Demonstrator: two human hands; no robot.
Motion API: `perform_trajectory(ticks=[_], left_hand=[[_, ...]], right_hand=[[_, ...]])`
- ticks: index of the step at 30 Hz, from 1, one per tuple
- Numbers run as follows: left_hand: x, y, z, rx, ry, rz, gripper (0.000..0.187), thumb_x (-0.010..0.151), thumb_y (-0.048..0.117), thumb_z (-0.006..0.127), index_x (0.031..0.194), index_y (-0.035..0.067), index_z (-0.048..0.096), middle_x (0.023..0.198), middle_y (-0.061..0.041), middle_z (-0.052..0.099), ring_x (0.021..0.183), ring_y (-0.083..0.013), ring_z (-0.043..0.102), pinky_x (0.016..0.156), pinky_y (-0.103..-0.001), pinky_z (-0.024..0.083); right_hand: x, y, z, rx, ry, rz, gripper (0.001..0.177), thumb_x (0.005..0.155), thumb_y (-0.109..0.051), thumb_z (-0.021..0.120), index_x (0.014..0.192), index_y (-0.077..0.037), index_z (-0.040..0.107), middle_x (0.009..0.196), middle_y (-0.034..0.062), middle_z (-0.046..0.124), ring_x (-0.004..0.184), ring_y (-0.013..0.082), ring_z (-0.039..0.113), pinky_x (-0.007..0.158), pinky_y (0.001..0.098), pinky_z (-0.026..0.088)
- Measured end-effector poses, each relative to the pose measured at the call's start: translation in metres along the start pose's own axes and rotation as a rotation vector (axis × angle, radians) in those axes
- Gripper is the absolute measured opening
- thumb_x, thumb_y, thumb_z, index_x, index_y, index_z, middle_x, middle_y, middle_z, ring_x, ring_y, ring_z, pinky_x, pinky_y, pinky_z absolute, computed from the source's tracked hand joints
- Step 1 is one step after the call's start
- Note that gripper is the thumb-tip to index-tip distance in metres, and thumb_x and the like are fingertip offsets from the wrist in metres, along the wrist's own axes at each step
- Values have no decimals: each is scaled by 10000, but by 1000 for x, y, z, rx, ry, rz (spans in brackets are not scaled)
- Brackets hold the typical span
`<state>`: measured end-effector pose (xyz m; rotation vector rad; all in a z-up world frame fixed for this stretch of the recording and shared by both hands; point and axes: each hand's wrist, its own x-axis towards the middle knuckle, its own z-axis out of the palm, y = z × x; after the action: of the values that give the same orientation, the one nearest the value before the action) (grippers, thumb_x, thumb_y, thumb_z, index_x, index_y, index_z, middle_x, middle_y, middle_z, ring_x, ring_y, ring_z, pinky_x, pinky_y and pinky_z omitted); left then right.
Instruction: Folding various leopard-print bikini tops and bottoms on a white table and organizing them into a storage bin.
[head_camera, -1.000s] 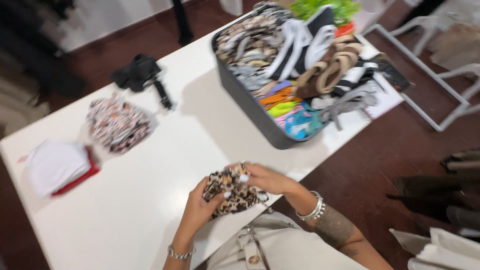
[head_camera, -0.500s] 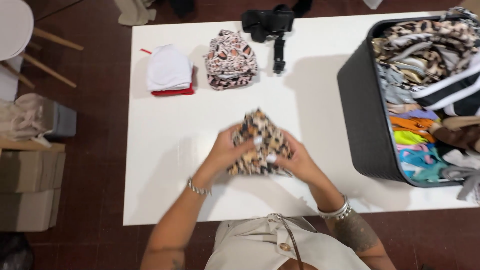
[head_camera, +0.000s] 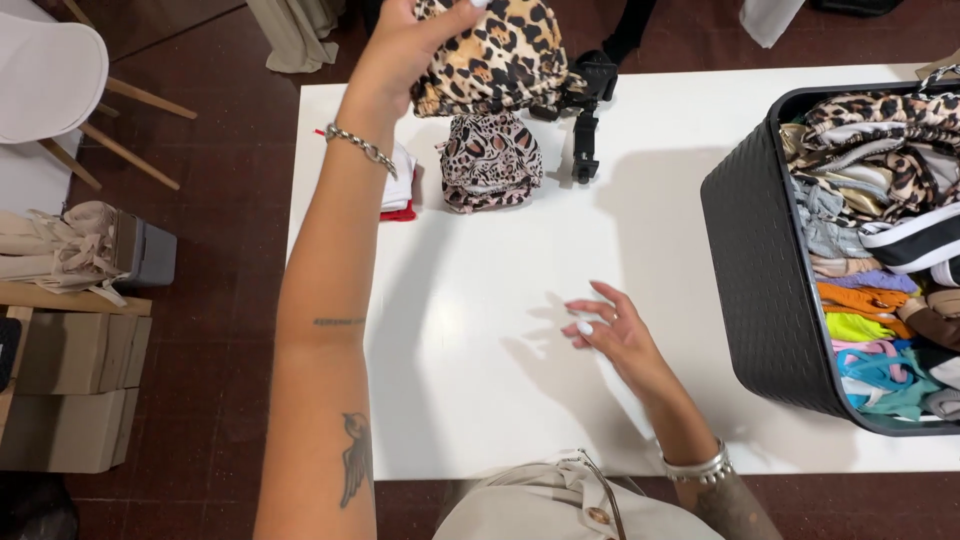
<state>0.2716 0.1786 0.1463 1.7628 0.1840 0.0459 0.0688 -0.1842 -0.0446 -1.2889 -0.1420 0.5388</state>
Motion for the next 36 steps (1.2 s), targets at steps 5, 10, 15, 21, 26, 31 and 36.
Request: perform_trajectory(ticks=[5,10,15,21,26,31,36], left_hand=[[12,9,-12,-73,6,-45,487,714,390,853,1128,199,683,1083,23,825,987,-107,830,839,-237,701],[20,-13,-16,10,-18,-17,648,734,417,872,1266,180,587,1247,-11,729,1138,-152,727,952,-283,621],[12,-21,-6,119,-42,34,860,761,451,895,1443,153,464,1459,-56,606,1334,-212,596,1098,-342,518],[-10,-40,35,-38,-121,-393,611,724,375,820,1221,93,603,1140,-72,785,1012,-181,782,853,-302,671],[-6,-61,39,79,-106,-473,753,728,498,769,1338,144,507,1259,-42,716,1131,-173,705,919,-321,590],[-9,-70,36,94,-102,-433,575,778,471,759,1236,161,598,1188,-13,738,1066,-154,722,885,-308,601],[5,-98,35,172,-82,-300,442,796,395,797,1132,144,656,1067,-13,766,922,-131,746,752,-283,608]], right_hand=[[-25,25,-23,69,250,246,589,931,-80,583,1488,-93,389,1317,220,650,1021,374,695,892,400,534],[-41,43,-40,137,270,193,546,953,-83,570,1469,-94,391,1255,219,653,954,359,688,833,413,547],[-41,46,-38,161,306,157,538,959,-103,573,1462,-80,382,1228,223,651,926,348,686,846,416,552],[-46,51,-40,148,313,128,547,963,-130,572,1470,-75,373,1225,212,657,949,351,682,882,420,550],[-45,52,-38,128,322,131,578,942,-166,607,1462,-92,366,1216,199,673,942,334,687,893,416,545],[-45,53,-38,134,326,119,572,945,-167,608,1460,-99,370,1212,196,673,939,345,687,892,420,546],[-45,55,-38,145,342,110,569,942,-158,612,1461,-107,383,1208,205,669,950,359,688,905,435,550]])
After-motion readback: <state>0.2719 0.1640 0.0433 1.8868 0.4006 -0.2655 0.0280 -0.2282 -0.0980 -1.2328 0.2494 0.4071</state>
